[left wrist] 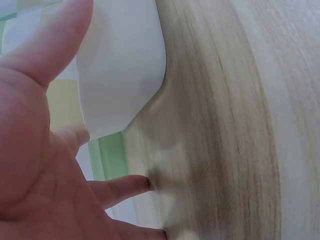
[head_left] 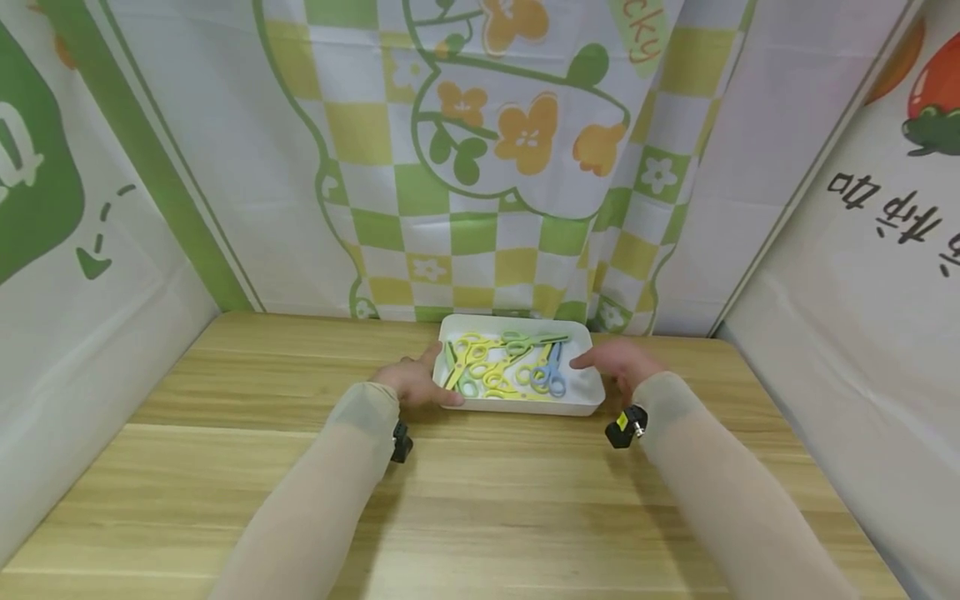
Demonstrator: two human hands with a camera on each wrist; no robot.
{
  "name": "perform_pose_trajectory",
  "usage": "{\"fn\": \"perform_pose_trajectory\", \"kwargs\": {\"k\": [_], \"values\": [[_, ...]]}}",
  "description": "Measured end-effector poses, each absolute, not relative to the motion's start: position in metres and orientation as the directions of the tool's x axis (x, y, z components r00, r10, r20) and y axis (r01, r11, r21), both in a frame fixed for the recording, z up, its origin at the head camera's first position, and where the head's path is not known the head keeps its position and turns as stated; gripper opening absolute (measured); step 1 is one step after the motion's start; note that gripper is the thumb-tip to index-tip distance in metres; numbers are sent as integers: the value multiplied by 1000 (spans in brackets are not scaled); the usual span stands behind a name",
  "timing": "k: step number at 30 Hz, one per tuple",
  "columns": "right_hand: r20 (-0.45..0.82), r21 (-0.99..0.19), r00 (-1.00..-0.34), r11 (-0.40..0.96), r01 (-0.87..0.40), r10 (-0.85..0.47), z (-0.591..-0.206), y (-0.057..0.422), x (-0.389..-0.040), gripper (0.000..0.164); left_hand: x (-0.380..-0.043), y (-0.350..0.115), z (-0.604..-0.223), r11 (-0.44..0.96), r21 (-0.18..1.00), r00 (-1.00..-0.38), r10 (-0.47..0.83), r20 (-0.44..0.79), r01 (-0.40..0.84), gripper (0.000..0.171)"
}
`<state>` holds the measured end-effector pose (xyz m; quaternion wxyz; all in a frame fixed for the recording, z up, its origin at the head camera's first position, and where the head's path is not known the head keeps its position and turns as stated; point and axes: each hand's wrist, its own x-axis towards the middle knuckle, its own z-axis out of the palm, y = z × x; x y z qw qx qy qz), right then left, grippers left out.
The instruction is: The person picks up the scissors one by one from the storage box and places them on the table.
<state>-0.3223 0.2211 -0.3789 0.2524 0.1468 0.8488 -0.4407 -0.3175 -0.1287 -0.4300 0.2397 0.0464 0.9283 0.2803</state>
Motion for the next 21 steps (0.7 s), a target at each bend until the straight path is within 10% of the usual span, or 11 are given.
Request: {"fn": "perform_pose_trajectory", "kwargs": {"k": [14, 21], "values": [[-411, -453, -911, 872, 185, -20, -387, 197, -333, 31, -317, -130, -428, 842, 537, -876, 224, -427, -46, 127], [-401, -419, -916, 889, 184, 1, -390, 192, -334, 28, -311, -127, -421, 837, 544, -876, 219, -429, -57, 127]]}}
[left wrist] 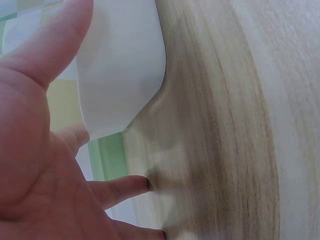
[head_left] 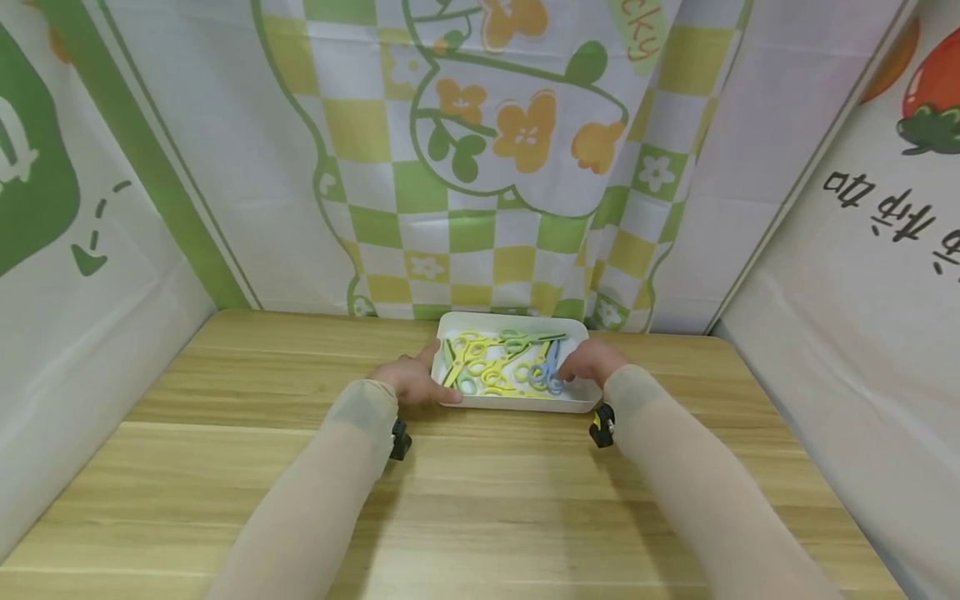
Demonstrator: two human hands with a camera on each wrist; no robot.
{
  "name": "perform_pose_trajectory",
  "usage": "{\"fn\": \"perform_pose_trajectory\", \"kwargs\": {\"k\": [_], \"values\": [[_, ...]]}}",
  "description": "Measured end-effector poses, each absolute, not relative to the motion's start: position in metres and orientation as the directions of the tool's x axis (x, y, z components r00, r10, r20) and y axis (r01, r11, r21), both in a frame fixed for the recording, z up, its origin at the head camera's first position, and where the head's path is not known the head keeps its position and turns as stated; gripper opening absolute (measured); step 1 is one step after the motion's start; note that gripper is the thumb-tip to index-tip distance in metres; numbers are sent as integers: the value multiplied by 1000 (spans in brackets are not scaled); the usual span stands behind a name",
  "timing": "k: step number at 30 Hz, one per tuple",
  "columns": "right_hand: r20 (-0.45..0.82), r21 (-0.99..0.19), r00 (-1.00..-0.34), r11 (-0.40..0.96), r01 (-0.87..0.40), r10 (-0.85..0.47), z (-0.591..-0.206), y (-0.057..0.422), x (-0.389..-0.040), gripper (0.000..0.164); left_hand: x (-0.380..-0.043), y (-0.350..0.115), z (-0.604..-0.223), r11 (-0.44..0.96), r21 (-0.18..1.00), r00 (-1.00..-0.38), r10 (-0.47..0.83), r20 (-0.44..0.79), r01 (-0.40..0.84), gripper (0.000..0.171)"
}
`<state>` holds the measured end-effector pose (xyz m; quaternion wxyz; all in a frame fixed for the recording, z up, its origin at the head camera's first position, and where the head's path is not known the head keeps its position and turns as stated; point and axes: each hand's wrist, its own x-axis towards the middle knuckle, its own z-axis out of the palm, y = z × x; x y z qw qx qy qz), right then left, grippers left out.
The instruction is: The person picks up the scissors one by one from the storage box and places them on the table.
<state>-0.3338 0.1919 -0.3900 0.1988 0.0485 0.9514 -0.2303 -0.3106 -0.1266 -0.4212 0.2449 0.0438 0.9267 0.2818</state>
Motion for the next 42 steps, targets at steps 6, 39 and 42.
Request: {"fn": "perform_pose_trajectory", "kwargs": {"k": [6, 39, 42], "values": [[-390, -363, -921, 916, 169, 15, -391, 185, -330, 36, -303, -124, -413, 826, 562, -883, 226, -411, -50, 127], [-428, -266, -904, 957, 113, -13, -397, 183, -333, 22, -294, -125, -402, 833, 552, -878, 244, -413, -28, 119], [-441, -285, -897, 951, 118, -20, -396, 184, -333, 28, -295, -125, -402, 836, 548, -874, 241, -421, -33, 119]]}}
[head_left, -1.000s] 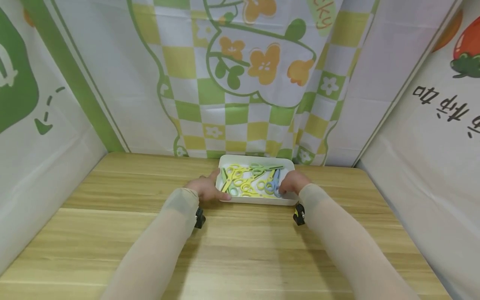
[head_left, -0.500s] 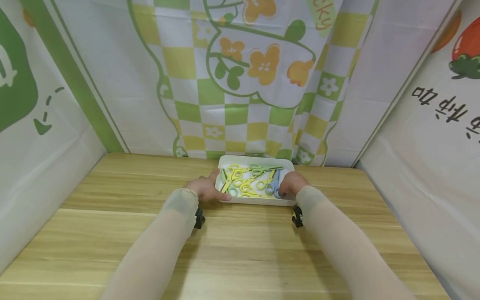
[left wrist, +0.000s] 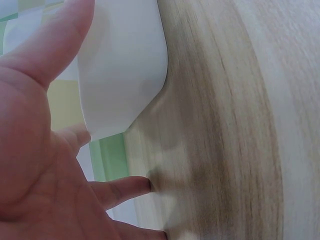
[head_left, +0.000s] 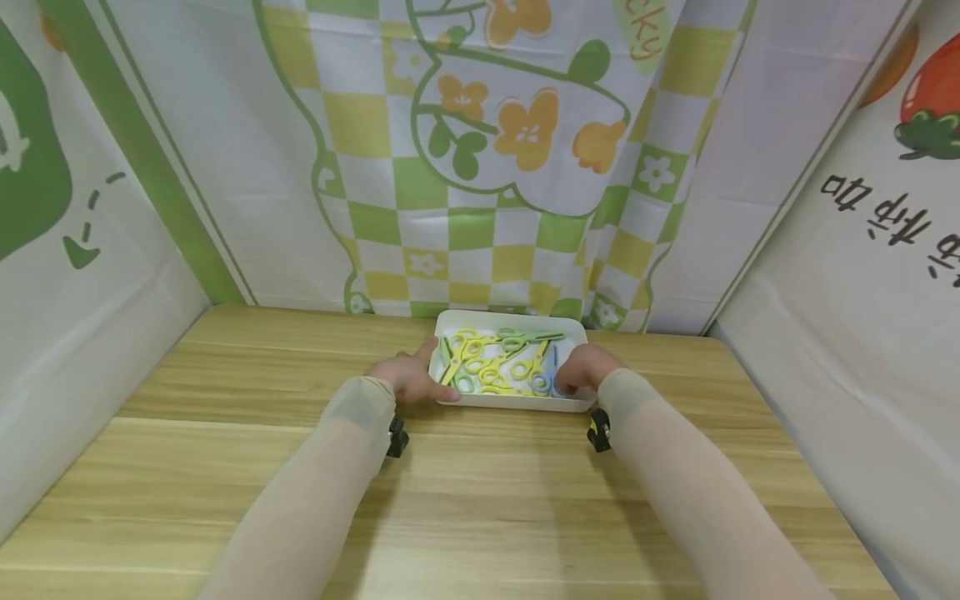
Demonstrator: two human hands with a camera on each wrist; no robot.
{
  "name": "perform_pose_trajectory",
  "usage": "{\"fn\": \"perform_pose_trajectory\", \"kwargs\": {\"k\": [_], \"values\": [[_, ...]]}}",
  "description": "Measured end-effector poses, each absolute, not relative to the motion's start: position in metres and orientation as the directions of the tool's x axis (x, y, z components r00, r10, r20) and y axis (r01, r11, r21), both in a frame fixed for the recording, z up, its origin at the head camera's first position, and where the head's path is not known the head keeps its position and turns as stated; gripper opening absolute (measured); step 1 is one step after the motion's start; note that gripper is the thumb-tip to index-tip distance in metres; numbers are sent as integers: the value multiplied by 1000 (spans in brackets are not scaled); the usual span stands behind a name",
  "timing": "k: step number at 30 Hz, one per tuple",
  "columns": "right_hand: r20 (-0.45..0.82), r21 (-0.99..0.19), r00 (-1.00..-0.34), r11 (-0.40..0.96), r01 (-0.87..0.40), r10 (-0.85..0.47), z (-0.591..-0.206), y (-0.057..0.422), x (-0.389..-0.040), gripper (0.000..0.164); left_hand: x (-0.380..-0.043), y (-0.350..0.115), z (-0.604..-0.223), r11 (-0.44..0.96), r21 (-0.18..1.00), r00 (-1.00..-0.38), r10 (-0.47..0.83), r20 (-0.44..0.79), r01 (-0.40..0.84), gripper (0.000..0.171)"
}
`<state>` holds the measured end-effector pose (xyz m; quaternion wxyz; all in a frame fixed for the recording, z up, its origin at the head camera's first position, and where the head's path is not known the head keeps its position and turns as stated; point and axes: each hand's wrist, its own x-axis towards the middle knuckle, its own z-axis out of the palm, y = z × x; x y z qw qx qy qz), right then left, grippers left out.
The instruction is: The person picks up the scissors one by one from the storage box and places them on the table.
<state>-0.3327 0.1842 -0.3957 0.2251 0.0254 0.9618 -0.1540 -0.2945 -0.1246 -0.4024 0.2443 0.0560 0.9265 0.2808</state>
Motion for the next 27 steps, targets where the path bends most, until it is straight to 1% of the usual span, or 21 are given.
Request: {"fn": "perform_pose_trajectory", "kwargs": {"k": [3, 9, 10, 15, 19, 27], "values": [[-448, -281, -894, 952, 117, -22, -394, 185, -332, 27, -296, -125, -403, 838, 545, -875, 239, -422, -34, 121], [-444, -295, -896, 948, 119, -25, -389, 188, -328, 10, -301, -125, -408, 842, 538, -876, 234, -422, -35, 124], [-443, -301, -896, 946, 118, -29, -388, 189, -327, 9, -301, -124, -408, 840, 542, -875, 237, -421, -33, 124], [-438, -310, -898, 946, 97, -52, -381, 193, -325, 19, -300, -124, -405, 838, 544, -875, 239, -421, -33, 123], [-443, -331, -895, 937, 111, -50, -381, 197, -328, 23, -300, -124, -406, 841, 540, -873, 234, -428, -39, 123], [-455, -491, -890, 842, 221, -32, -383, 207, -330, 23, -303, -124, -410, 838, 544, -869, 238, -434, -43, 126]]}}
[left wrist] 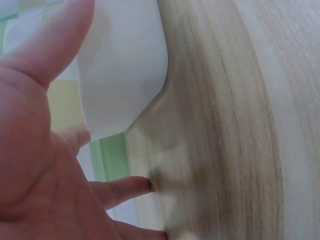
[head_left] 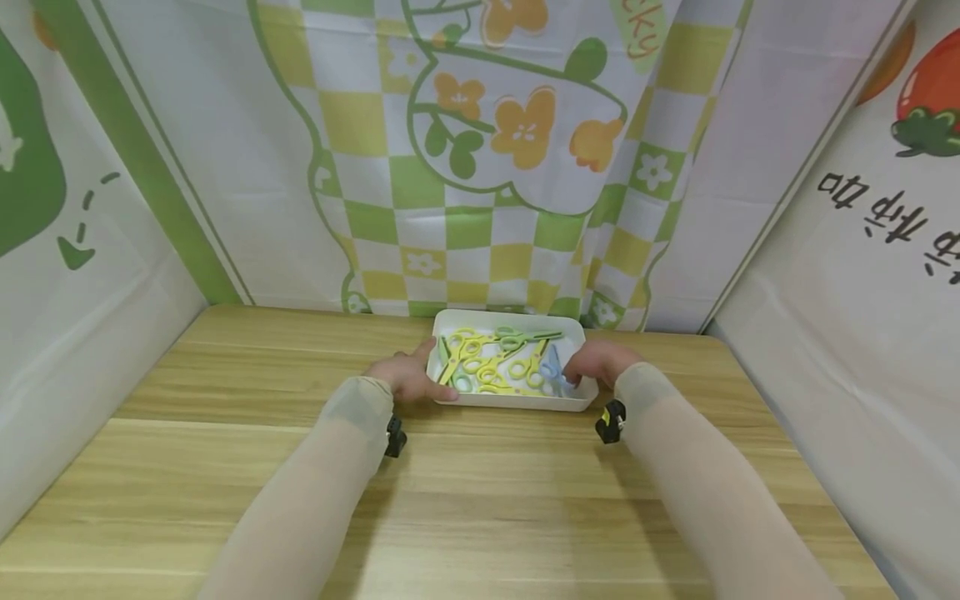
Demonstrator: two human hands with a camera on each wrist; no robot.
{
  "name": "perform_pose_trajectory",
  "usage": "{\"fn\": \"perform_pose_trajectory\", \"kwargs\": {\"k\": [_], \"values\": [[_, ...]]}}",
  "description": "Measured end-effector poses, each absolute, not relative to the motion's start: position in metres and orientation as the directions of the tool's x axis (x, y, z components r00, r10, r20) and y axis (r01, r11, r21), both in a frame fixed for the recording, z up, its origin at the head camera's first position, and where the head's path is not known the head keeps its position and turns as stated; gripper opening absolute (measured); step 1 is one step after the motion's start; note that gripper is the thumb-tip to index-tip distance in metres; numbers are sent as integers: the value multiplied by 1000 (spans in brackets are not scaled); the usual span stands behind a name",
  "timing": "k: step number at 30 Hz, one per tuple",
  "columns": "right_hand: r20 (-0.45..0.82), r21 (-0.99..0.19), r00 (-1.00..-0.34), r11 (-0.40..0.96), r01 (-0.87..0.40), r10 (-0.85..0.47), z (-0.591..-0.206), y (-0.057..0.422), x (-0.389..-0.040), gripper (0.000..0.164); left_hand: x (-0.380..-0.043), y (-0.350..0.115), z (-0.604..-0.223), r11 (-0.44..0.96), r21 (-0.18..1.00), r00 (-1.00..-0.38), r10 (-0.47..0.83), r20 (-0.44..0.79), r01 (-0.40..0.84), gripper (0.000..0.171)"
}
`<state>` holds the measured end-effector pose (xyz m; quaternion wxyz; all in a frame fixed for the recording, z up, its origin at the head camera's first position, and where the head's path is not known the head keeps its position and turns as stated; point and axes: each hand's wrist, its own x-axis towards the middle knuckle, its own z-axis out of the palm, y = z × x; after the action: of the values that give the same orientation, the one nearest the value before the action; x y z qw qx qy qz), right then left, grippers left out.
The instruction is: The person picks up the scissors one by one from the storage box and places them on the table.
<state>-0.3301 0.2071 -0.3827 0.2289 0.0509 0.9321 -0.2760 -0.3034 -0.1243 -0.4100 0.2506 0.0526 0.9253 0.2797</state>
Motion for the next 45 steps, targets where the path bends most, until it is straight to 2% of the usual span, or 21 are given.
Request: {"fn": "perform_pose_trajectory", "kwargs": {"k": [3, 8, 12, 16, 18, 23, 25, 30, 35, 40, 45], "values": [[-458, -543, -888, 800, 254, -29, -383, 210, -329, 32, -305, -125, -412, 837, 546, -873, 242, -424, -33, 127], [-523, -622, -851, 702, 347, -43, -381, 218, -325, 59, -304, -126, -410, 845, 533, -870, 234, -434, -39, 124], [-539, -637, -838, 693, 339, -85, -379, 227, -325, 64, -301, -127, -405, 842, 538, -873, 240, -424, -30, 121], [-516, -656, -847, 693, 299, -124, -380, 236, -326, 61, -298, -128, -401, 837, 546, -883, 248, -399, -12, 117], [-506, -678, -852, 674, 295, -135, -381, 240, -325, 54, -296, -128, -400, 838, 545, -884, 247, -396, -10, 117], [-456, -758, -873, 589, 282, -170, -385, 256, -317, 16, -298, -125, -403, 842, 540, -875, 250, -415, -15, 121], [-443, -806, -871, 519, 284, -212, -388, 266, -314, 6, -300, -124, -406, 844, 536, -869, 251, -427, -20, 122], [-437, -879, -848, 343, 331, -301, -393, 292, -309, 12, -300, -124, -406, 837, 547, -870, 251, -424, -25, 119], [-464, -881, -825, 267, 391, -322, -387, 303, -302, 15, -295, -125, -402, 828, 561, -877, 260, -404, -13, 118], [-462, -879, -841, 273, 391, -282, -379, 305, -293, 8, -294, -126, -402, 833, 553, -875, 262, -407, -7, 119], [-434, -866, -874, 371, 336, -221, -374, 306, -283, 12, -295, -125, -403, 835, 550, -875, 252, -413, -19, 120]]}}
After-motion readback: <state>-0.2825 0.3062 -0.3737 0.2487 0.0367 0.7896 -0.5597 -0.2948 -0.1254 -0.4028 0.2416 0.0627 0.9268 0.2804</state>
